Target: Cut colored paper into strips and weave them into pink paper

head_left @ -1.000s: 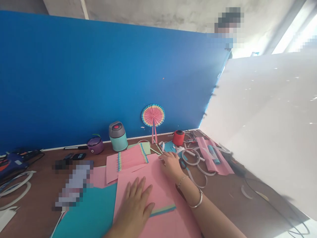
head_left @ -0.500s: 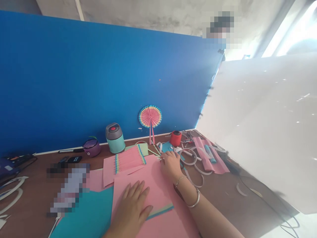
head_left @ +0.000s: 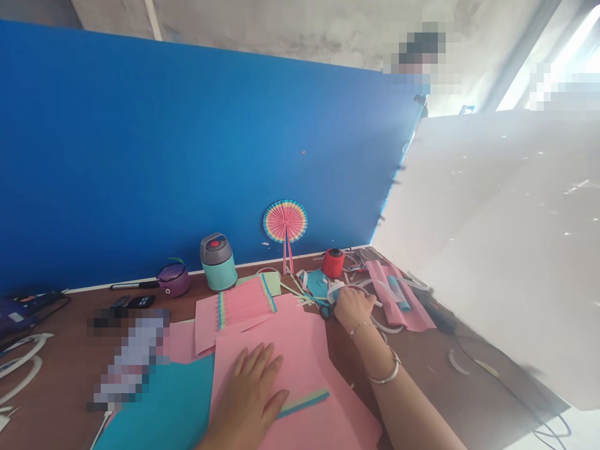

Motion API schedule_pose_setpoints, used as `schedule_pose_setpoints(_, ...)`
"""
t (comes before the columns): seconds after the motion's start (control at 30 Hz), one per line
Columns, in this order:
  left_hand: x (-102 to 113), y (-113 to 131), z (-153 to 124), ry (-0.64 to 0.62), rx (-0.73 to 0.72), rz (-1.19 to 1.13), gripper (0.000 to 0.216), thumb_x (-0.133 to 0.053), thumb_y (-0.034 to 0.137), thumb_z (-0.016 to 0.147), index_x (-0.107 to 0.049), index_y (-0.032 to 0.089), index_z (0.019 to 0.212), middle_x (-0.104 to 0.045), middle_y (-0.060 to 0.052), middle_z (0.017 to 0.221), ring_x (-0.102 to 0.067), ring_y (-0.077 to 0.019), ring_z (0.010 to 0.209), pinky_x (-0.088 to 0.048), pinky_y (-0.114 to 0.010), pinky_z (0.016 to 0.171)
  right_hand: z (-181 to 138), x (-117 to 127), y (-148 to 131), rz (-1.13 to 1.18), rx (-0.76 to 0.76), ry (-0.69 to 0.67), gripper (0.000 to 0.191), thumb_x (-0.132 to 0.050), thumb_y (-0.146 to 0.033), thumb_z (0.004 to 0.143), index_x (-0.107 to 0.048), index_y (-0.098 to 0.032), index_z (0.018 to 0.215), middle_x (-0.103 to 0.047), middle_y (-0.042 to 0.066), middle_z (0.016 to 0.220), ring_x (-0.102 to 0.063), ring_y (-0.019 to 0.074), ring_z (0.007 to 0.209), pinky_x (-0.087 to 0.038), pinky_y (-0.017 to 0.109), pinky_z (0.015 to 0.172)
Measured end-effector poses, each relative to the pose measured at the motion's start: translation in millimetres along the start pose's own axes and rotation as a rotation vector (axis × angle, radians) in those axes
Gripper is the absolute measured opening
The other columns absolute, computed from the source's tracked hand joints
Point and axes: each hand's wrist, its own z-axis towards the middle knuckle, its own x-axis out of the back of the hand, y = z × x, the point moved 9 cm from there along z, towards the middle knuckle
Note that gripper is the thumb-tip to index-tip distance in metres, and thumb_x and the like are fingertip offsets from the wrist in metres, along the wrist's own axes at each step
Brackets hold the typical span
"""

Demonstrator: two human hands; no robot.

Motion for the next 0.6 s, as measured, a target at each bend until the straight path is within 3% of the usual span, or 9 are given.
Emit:
schedule_pose_setpoints(0.17,3,0,1,-0.003,0.016,-0.014,0.045,-0.039,0.047,0.089,-0.048,0.029,0.13,-0.045,-0.004,0.139,-0.041,-0.0287,0.127,-0.032,-0.052,0.104,0,-5,-1,-0.011,0.01,-0.005,0.025,-0.051,-0.013,0.073,-0.065,-0.01,0.093,-0.064,0.021,0.1,-0.055,0.0343,0.101,-0.029,0.045,0.079)
schedule_pose_setpoints(0.33,7,1,0,0.048,0.015,-0.031,0.042,-0.041,0.042,0.089,-0.05,0.03,0.128,-0.044,-0.004,0.14,-0.041,-0.0264,0.127,-0.032,-0.05,0.106,-3,3,-3,0.044,-0.009,0.017,0.025,-0.045,-0.007,0.075,-0.062,-0.011,0.093,-0.066,0.02,0.095,-0.057,0.0321,0.098,-0.028,0.046,0.081)
schedule_pose_setpoints(0.47,7,-6,-1,0.105,0.046,-0.076,0.041,-0.042,0.04,0.088,-0.05,0.031,0.128,-0.048,-0.003,0.137,-0.044,-0.0255,0.125,-0.034,-0.048,0.105,-8,28,-14,0.23,0.019,0.2,0.024,-0.037,-0.007,0.081,-0.056,-0.012,0.095,-0.067,0.015,0.086,-0.059,0.028,0.093,-0.025,0.046,0.088)
schedule_pose_setpoints(0.6,2,-21,-1,0.134,0.149,-0.163,0.042,-0.04,0.038,0.089,-0.048,0.029,0.129,-0.049,-0.004,0.137,-0.042,-0.0263,0.126,-0.041,-0.047,0.1,-19,47,-35,0.58,0.241,0.372,0.022,-0.034,-0.022,0.089,-0.053,-0.015,0.099,-0.066,0.008,0.078,-0.058,0.0218,0.084,-0.03,0.041,0.092)
